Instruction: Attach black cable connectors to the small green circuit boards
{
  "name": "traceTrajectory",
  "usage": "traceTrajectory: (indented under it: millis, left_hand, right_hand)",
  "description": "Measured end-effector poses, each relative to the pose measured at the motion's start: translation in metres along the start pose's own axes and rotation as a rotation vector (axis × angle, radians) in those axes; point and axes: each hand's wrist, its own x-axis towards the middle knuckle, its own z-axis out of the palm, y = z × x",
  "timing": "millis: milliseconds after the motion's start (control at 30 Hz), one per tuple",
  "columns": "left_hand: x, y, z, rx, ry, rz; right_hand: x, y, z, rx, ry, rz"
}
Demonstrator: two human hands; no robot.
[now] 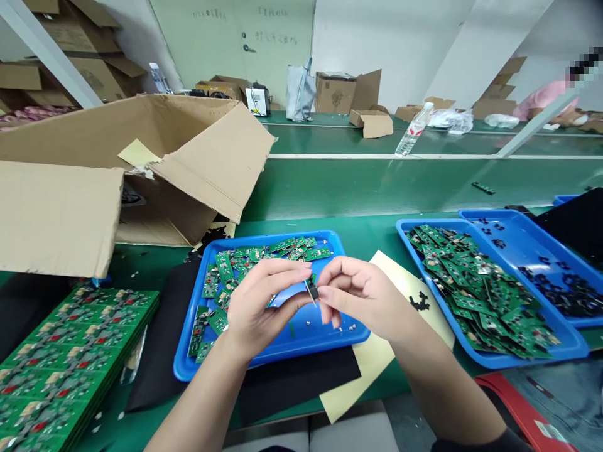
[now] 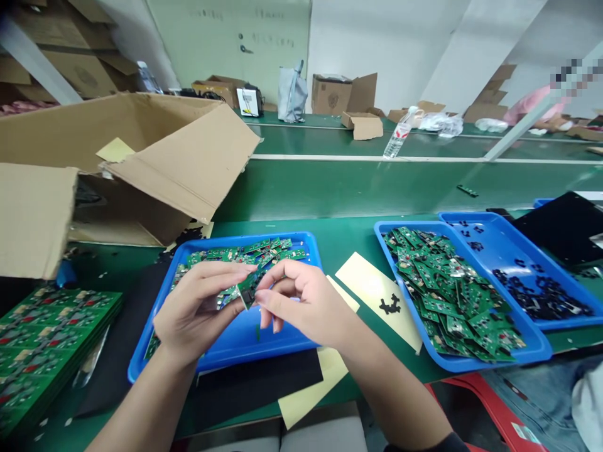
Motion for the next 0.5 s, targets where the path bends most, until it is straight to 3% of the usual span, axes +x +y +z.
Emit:
traceTrajectory:
  millis: [100,233,367,500]
  left_hand:
    - [-0.002,0.001,0.002,-0.066,-0.014,-0.026]
    - [-0.006,0.001,0.008,-0.268,-0.015,-0.109]
    - [-0.006,0.002,0.011,-0.562,-0.061,-0.286]
    - [-0.003,0.002,0.009,-0.779,-0.119,-0.48]
  right_hand:
    - [-0.005,-0.003,0.001,-0.15,0.064,-0.069]
    - [-0.009,-0.003,0.004,-0.367,0.168,-0.273]
    - [-0.011,-0.002,0.006,-0.643,0.314,-0.504]
    - [-0.011,0.002,0.008,-0.834,0.406,-0.62]
